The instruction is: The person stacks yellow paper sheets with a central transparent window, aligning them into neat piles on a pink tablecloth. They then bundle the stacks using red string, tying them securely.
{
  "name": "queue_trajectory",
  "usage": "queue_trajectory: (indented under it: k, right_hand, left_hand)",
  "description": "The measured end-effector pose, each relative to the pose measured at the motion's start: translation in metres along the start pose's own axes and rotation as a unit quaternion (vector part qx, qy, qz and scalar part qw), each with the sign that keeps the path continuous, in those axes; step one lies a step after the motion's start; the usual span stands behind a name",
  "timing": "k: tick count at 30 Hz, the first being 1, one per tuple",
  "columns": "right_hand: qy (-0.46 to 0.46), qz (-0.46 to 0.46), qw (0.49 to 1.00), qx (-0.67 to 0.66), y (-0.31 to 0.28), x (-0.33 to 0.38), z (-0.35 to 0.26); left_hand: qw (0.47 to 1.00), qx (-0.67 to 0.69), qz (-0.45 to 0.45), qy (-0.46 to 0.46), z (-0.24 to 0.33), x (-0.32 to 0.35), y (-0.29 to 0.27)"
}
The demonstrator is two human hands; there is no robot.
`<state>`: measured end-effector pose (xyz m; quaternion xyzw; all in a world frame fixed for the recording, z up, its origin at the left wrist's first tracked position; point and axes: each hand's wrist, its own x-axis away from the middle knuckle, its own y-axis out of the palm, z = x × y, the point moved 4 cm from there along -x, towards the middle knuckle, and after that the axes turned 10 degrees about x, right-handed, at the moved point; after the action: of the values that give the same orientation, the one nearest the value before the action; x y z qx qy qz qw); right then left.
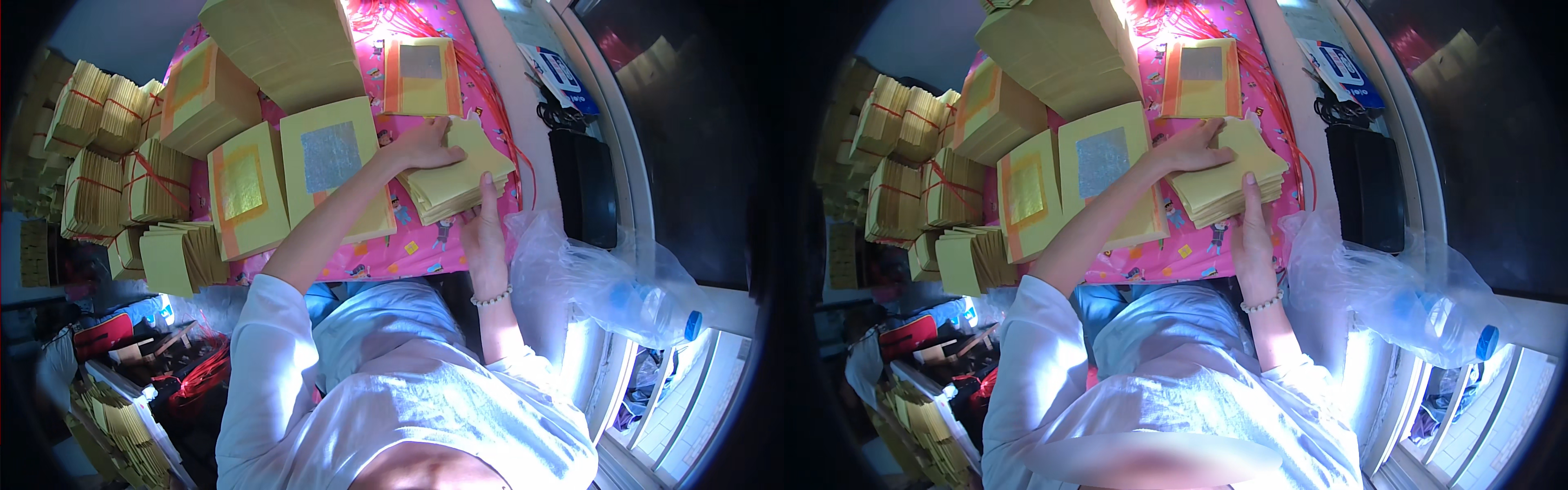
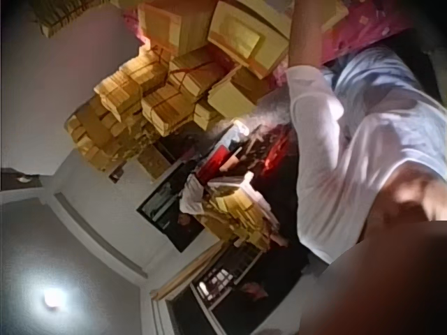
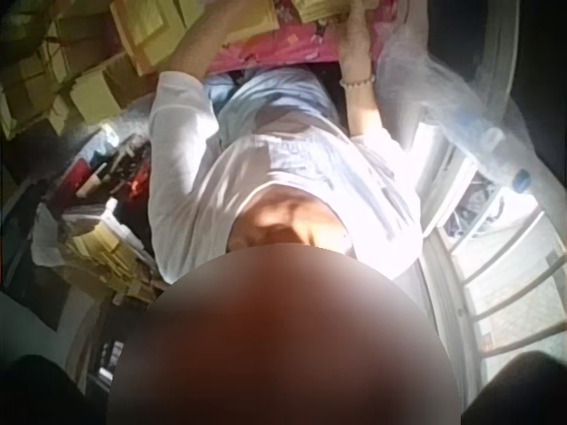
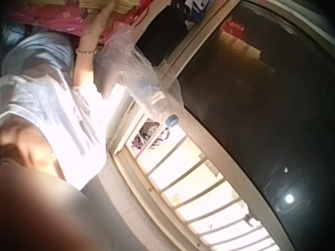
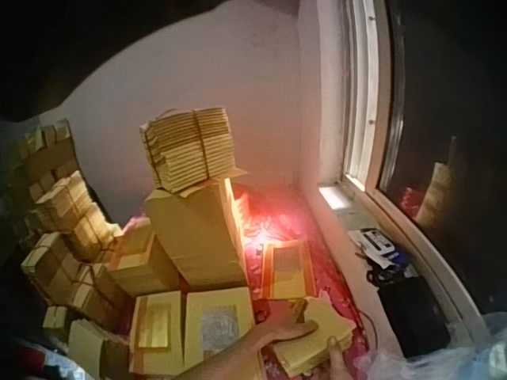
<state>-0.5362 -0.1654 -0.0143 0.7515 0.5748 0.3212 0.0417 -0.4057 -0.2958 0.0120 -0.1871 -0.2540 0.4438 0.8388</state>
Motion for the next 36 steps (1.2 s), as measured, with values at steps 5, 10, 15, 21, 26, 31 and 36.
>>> queue_trajectory:
  k: [5,10,15,21,26,31,36]
  right_hand:
    - [-0.003,0.012,1.0,0.017,-0.001,-0.019,0.007]
    - [-0.026,-0.021,0.999,-0.008,0.007,-0.007,-0.002]
    - [-0.09,-0.049,0.994,-0.028,0.03,0.019,-0.035]
    - [-0.089,-0.12,0.988,-0.045,0.079,0.046,-0.068]
    - [-0.037,-0.16,0.984,-0.076,0.12,0.034,-0.039]
    - [0.004,-0.167,0.984,-0.06,0.153,0.037,0.002]
    - [0.0,-0.151,0.989,-0.003,0.162,0.046,0.019]
  left_hand:
    - [0.999,-0.009,0.037,-0.001,0.001,0.005,0.006]
    - [0.996,0.08,0.038,0.02,0.005,0.019,-0.002]
    - [0.996,0.068,0.056,0.03,0.038,0.051,-0.032]
    - [0.928,0.335,0.139,0.087,0.044,0.124,-0.093]
    - [0.792,0.495,0.355,0.037,-0.025,0.195,-0.083]
    - [0.748,0.54,0.381,0.055,-0.025,0.224,-0.031]
    - [0.664,0.605,0.433,0.073,-0.018,0.221,-0.047]
